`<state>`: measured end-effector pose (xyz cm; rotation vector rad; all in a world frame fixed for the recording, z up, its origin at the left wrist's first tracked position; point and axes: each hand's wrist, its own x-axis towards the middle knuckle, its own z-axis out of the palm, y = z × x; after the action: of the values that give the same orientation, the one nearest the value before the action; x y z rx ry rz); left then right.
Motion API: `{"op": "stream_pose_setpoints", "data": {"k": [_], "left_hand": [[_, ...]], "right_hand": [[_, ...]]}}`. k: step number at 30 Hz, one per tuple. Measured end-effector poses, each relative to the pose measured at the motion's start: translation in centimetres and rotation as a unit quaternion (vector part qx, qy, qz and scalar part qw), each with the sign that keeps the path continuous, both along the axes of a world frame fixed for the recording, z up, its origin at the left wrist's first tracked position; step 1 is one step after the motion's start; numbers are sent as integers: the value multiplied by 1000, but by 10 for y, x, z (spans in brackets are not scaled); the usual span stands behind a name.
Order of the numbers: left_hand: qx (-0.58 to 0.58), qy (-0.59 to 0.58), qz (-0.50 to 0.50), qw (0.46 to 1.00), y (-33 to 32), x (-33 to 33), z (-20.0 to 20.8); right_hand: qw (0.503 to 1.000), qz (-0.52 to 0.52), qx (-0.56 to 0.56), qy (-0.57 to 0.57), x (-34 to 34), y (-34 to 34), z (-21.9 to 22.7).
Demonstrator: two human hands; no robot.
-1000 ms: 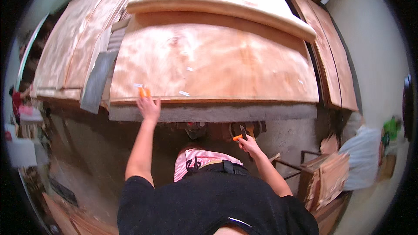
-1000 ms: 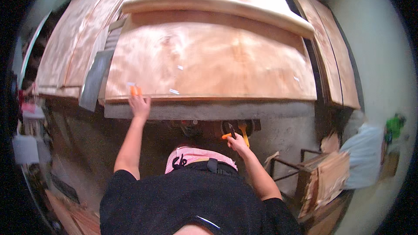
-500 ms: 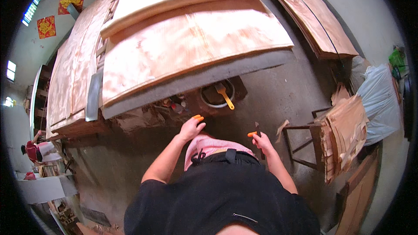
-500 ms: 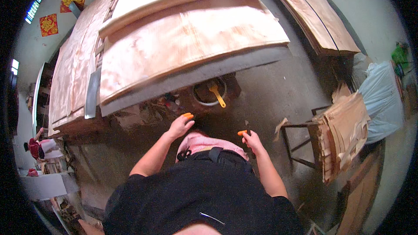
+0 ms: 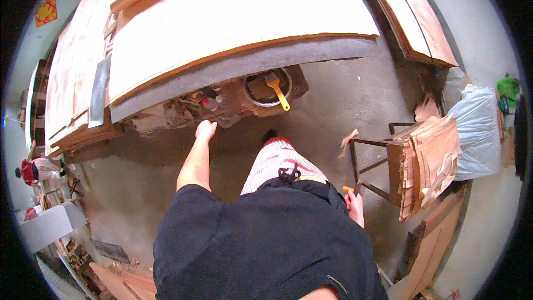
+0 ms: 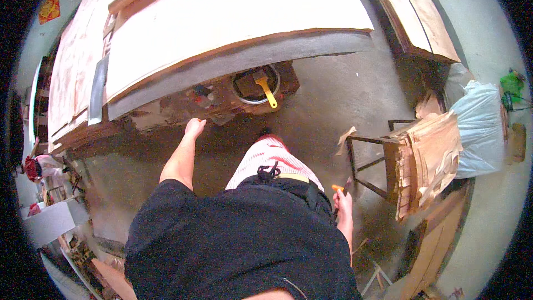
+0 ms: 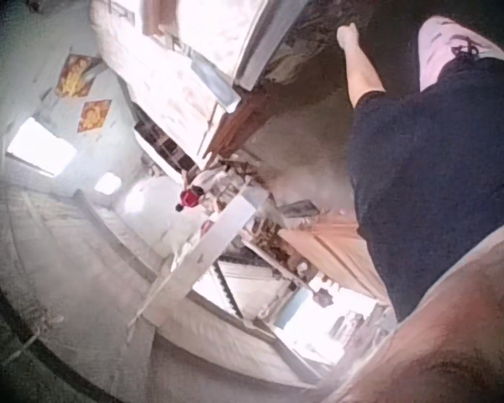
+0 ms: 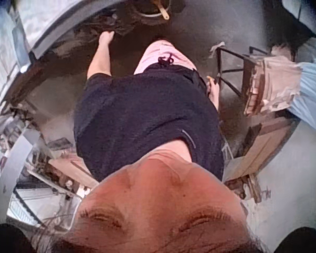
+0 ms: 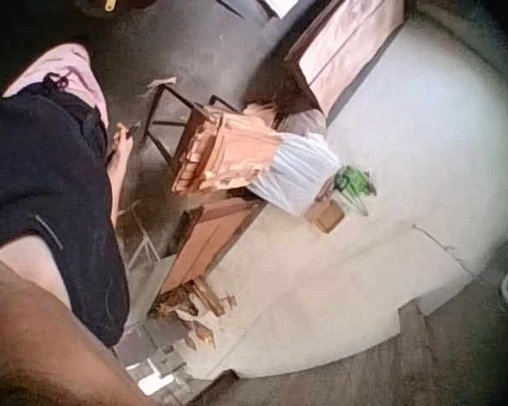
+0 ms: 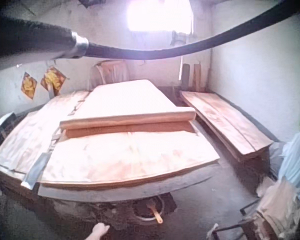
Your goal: The person uses a utility knife and a yellow scraper to peel thin wood veneer from a large board. They lift and remove the veneer in sections, occasionally using a water bottle to assist the process. The removed veneer pieces are placed on the floor.
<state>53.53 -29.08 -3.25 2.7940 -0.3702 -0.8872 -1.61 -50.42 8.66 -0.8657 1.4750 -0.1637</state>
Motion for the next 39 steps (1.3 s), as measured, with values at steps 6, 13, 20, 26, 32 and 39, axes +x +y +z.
{"op": "stream_pose_setpoints", "data": {"k": [6,13,20,26,32,39], "left_hand": [[90,56,-82,991,-42,29,-43],[135,-41,-185,973,-44,10,-120],[66,-86,-57,993,-10,19,-169],[-38,-123,9,992,3,13,-191],[-39,-156,30,987,-11,15,-176],[-235,-32,242,941,-3,-8,-162]], "right_hand": [[992,73,-26,98,-2,-7,18],[981,134,59,129,-92,-17,2],[930,290,86,211,43,-55,23],[907,384,29,168,134,-77,28],[909,359,64,202,175,-96,35],[911,356,56,201,173,-103,33]]}}
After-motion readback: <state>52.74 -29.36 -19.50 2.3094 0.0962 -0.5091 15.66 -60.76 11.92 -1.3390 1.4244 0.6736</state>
